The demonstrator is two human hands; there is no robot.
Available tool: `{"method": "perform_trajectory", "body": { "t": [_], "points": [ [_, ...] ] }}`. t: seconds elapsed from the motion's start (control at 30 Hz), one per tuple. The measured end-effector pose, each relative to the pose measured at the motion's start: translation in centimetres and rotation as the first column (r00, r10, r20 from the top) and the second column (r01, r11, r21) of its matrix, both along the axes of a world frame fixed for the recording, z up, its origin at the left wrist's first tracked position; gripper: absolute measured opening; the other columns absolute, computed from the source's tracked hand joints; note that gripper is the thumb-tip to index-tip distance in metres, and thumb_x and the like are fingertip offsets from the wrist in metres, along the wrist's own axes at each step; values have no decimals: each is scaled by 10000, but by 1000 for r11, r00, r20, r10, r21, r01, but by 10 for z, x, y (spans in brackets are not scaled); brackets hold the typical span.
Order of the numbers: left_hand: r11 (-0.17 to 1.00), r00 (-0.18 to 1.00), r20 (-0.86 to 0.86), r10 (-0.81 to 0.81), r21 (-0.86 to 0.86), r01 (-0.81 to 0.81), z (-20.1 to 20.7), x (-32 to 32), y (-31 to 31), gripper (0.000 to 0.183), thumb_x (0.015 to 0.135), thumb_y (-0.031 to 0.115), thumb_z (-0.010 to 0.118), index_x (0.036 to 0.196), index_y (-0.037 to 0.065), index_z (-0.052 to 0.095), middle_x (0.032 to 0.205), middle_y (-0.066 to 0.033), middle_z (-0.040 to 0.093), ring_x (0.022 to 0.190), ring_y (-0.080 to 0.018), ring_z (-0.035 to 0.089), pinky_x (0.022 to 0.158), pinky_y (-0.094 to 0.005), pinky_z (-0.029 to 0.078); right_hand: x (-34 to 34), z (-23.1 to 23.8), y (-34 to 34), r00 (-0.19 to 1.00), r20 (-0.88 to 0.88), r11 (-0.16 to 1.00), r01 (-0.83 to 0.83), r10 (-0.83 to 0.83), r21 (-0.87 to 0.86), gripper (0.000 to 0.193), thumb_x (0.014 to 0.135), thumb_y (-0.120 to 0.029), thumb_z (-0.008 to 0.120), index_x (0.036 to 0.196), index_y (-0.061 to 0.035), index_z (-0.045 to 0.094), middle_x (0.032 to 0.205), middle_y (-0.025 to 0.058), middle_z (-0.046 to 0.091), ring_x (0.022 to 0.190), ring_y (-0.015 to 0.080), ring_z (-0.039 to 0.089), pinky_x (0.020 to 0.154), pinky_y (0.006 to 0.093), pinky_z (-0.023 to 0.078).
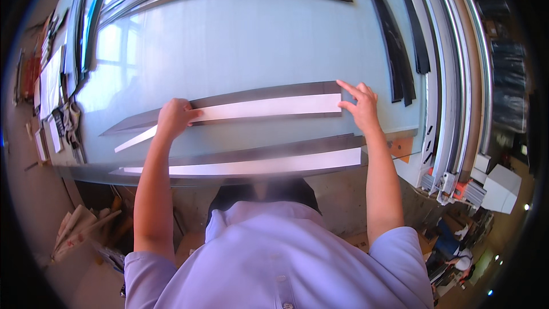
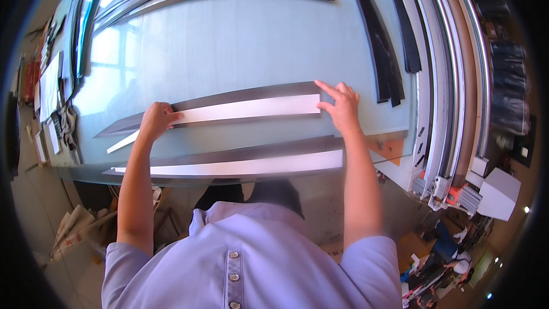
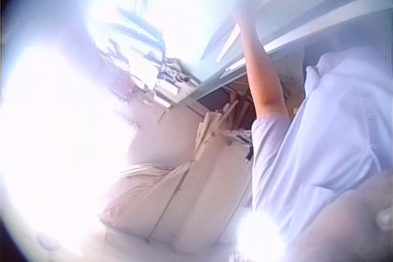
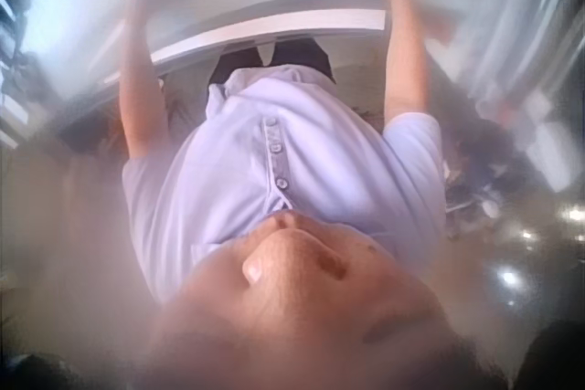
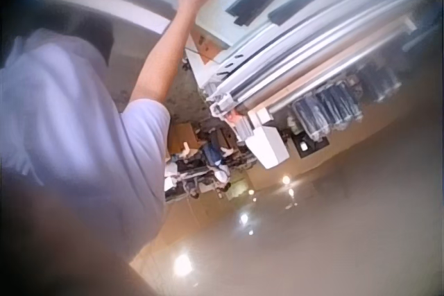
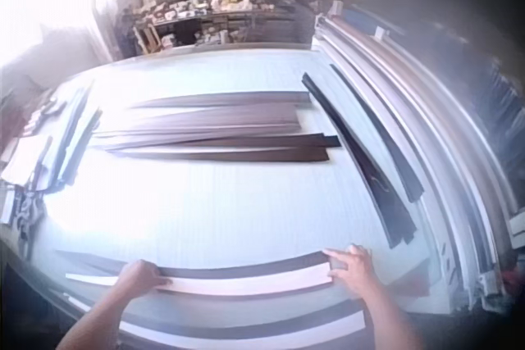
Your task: The person organizes and aligns dark metal or plastic strips on a large table, then puts on a pair of work gloves.
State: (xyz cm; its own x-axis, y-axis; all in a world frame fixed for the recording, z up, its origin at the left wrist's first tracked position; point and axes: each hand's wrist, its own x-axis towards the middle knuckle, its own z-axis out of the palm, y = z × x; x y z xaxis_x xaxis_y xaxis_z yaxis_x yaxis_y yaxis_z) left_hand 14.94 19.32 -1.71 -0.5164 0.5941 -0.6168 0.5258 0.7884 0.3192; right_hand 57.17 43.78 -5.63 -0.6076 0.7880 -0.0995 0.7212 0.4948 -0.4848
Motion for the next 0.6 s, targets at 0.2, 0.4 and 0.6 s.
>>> {"method": "perform_trajectory", "body": {
  "t": [0.2,0.4,0.6],
  "points": [
    [1000,1000,-7,12,6,-12,4,3,-1,327,833,297,789,779,-13,698,673,-128,697,631,-245,679,630,-367,519,-2,1,-2,999,2,998,40,-40,-38,644,702,-203,873,1312,-338,713,805,13,418,824,185,489,860,359,358],
    [999,1000,-9,28,33,-27,-1,0,-4,334,833,294,798,765,-15,691,656,-125,688,613,-225,664,616,-363,508,-5,1,-3,999,6,999,39,-39,-35,643,709,-206,872,1318,-336,710,802,13,413,816,185,489,853,354,360],
    [999,1000,3,17,38,-17,-1,-2,-4,322,828,289,795,757,-8,693,656,-124,692,609,-226,674,611,-359,509,-4,2,-2,999,35,998,43,-41,-40,656,708,-215,874,1328,-344,703,804,15,409,812,187,484,852,354,357]
  ]
}}
